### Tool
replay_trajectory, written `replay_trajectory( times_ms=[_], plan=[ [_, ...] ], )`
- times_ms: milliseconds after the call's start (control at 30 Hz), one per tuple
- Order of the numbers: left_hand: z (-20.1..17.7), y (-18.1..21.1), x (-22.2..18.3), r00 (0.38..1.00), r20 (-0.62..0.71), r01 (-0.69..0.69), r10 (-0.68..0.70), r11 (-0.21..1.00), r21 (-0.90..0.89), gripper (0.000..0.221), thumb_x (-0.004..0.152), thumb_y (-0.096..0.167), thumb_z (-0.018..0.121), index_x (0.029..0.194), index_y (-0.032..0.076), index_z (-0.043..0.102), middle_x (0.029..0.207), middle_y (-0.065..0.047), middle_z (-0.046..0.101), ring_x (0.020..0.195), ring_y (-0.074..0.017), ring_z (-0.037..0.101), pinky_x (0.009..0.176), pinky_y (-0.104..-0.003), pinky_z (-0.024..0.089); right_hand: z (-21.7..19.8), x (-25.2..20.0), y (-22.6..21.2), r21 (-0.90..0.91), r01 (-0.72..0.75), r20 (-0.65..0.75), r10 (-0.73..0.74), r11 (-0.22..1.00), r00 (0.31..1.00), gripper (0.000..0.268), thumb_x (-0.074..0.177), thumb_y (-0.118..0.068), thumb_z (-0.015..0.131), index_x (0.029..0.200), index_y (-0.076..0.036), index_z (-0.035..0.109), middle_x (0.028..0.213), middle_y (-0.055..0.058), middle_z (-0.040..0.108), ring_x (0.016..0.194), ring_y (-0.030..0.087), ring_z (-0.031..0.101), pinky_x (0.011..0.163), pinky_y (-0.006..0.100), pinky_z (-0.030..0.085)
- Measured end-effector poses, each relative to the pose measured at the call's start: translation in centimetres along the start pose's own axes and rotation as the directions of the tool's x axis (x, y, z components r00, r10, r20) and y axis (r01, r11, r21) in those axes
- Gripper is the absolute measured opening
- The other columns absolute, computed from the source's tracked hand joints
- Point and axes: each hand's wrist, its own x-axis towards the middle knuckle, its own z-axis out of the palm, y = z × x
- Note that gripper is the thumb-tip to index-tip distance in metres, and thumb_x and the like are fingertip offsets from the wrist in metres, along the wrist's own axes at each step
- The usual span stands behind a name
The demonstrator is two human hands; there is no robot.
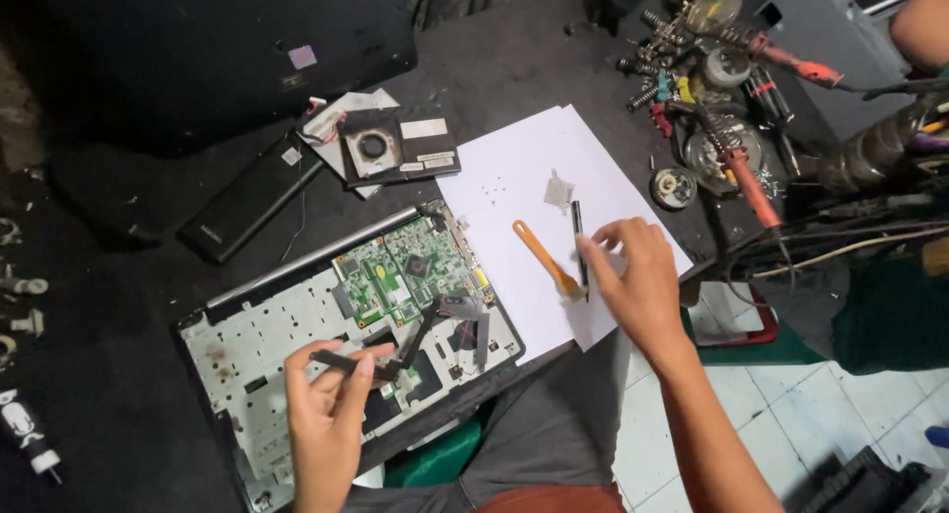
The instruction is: Disassembling and cleaning the internal components of a laptop using a brush and a small prying tool.
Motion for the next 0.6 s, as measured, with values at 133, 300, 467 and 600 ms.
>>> replay_trajectory(
  times_ms=[133,300,467,600],
  plan=[
    [0.1,-1.0,0.4,0.997,0.003,0.076,-0.076,0.997,0.033,0.017,0.102,0.024,0.049,0.11,0.009,0.048,0.117,-0.022,0.081,0.04,-0.0147,0.044,0.076,-0.037,0.071,2.1,-0.8,0.3,-0.155,0.041,0.136,-0.019,0.987,0.99,0.029,0.1,-0.046,0.065,0.09,-0.019,0.067,0.085,-0.001,0.052,0.082,0.023,0.047,0.074,0.039,0.032],
    [-0.5,-1.2,0.3,0.996,0.001,-0.084,0.084,0.995,-0.058,0.014,0.102,0.018,0.054,0.107,0.006,0.058,0.112,-0.02,0.079,0.109,-0.0295,0.079,0.083,-0.038,0.071,3.7,-1.0,-0.1,-0.317,0.218,0.117,-0.19,0.923,0.975,0.027,0.098,-0.038,0.074,0.088,-0.015,0.066,0.083,0.003,0.056,0.079,0.029,0.05,0.068,0.041,0.031],
    [-0.8,-1.9,0.2,0.978,-0.021,-0.21,0.21,0.977,-0.026,0.015,0.097,0.015,0.064,0.106,0.004,0.069,0.104,-0.013,0.074,0.093,-0.0246,0.077,0.078,-0.035,0.073,1.9,-1.1,-2.4,-0.172,0.041,0.154,-0.015,0.984,0.988,0.021,0.105,-0.03,0.062,0.092,-0.015,0.066,0.077,0.0,0.061,0.07,0.025,0.053,0.079,0.041,0.033],
    [-0.6,-2.4,0.1,0.922,-0.045,-0.376,0.385,0.917,0.133,0.009,0.093,0.01,0.072,0.095,0.002,0.07,0.089,-0.009,0.072,0.081,-0.0171,0.074,0.074,-0.025,0.07,0.5,-3.4,-6.1,0.426,-0.199,0.224,0.111,0.883,0.968,0.013,0.104,-0.022,0.061,0.103,-0.009,0.065,0.093,0.003,0.075,0.083,0.011,0.067,0.075,0.025,0.044]
  ],
)
